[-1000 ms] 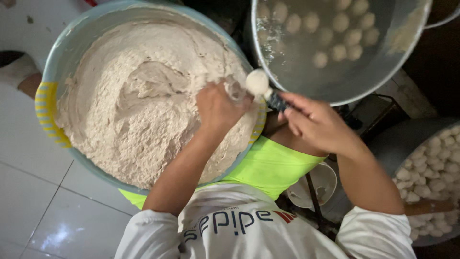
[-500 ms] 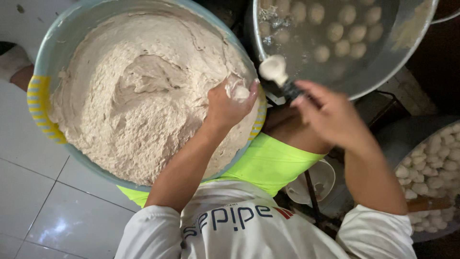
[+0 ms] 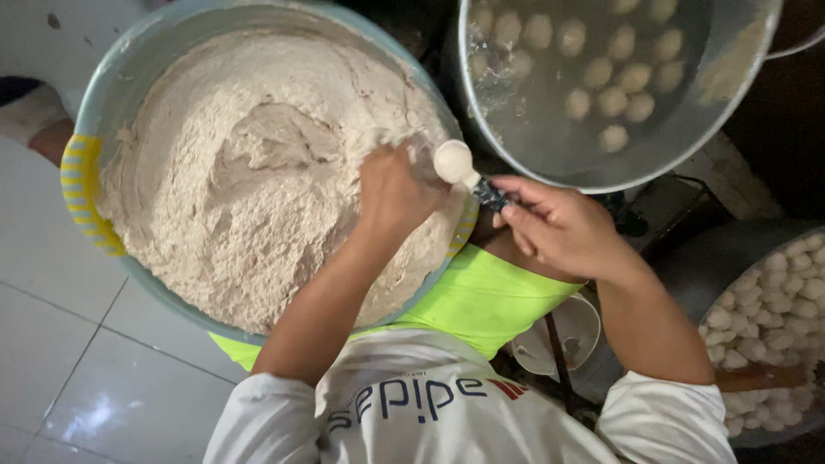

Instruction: The person scoops dough from a large basin using a small spoon and drops it into a pot of boiling water. The person repeats this process continuously, forming small dough balls that cook in the water.

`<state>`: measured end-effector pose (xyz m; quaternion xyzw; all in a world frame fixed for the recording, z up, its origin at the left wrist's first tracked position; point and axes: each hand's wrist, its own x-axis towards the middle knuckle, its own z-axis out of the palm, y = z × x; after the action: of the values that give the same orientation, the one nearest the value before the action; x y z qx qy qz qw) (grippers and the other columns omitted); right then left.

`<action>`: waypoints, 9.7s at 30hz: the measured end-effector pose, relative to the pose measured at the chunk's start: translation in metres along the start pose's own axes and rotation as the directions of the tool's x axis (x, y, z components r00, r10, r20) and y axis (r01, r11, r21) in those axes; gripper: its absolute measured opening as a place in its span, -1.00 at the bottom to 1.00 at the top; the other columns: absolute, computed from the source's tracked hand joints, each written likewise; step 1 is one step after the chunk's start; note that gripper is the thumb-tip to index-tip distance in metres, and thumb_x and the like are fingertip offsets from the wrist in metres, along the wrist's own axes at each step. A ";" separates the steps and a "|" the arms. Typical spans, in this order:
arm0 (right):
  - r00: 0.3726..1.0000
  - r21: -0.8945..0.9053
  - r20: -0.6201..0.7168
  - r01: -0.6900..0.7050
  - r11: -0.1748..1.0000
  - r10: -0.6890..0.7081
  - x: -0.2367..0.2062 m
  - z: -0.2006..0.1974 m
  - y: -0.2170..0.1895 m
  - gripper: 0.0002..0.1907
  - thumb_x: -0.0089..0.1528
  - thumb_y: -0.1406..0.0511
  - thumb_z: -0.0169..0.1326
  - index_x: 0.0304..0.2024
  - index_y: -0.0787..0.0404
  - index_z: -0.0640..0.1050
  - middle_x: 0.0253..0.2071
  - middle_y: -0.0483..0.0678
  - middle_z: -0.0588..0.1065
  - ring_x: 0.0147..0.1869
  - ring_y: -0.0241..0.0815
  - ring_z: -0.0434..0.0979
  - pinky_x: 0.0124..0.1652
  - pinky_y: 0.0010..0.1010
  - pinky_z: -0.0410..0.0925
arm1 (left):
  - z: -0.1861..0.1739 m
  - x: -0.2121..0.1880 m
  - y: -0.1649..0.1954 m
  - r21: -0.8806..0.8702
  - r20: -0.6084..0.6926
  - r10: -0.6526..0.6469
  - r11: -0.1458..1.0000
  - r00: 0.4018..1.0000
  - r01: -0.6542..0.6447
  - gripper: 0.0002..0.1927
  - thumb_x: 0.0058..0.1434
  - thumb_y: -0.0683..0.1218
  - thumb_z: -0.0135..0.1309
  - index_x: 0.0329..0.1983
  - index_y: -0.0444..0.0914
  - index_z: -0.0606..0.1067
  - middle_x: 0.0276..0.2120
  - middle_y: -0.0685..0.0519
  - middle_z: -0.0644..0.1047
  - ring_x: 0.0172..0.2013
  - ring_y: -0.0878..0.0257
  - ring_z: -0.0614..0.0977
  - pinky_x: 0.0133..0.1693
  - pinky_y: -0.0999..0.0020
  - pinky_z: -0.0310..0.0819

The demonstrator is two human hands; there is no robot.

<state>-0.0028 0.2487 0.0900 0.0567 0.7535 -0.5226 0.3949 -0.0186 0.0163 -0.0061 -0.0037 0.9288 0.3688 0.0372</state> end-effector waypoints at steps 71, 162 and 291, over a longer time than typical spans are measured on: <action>0.982 0.032 0.004 0.189 0.981 -0.190 -0.007 0.019 -0.002 -0.47 0.38 0.39 -0.08 0.43 0.19 0.32 -0.06 -0.11 0.51 -0.29 -0.42 0.39 -0.34 -0.59 0.31 | 0.032 -0.007 0.008 -0.294 -0.014 -0.079 0.953 0.997 0.071 -0.79 -0.03 -0.12 0.34 -0.33 -0.24 0.59 -0.43 -0.16 0.63 -0.35 -0.11 0.70 -0.26 0.13 0.60; 0.907 -0.517 -0.284 0.130 0.846 -0.312 0.014 -0.042 0.000 -0.54 0.33 0.37 0.06 0.29 0.30 0.47 -0.11 0.01 0.59 -0.19 -0.25 0.58 -0.18 -0.44 0.41 | 0.009 -0.007 0.011 -0.028 -0.184 -0.048 0.999 0.982 0.043 -0.47 -0.02 0.22 0.43 -0.44 -0.36 0.61 -0.52 -0.28 0.56 -0.45 -0.21 0.62 -0.34 0.01 0.54; 0.979 0.059 -0.182 0.106 0.993 -0.094 0.011 -0.022 0.004 -0.62 0.37 0.44 -0.02 0.26 0.26 0.41 -0.09 -0.12 0.57 -0.30 -0.42 0.51 -0.37 -0.58 0.38 | 0.021 0.001 0.007 -0.568 -0.196 -0.063 0.821 0.979 -0.061 -0.75 0.20 -0.03 0.26 -0.21 -0.30 0.54 -0.37 -0.09 0.66 -0.35 0.02 0.76 -0.29 0.24 0.63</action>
<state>-0.0204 0.2645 0.0829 0.0789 0.7694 -0.5601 0.2968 -0.0186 0.0361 -0.0164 -0.0531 0.7745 0.6273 -0.0616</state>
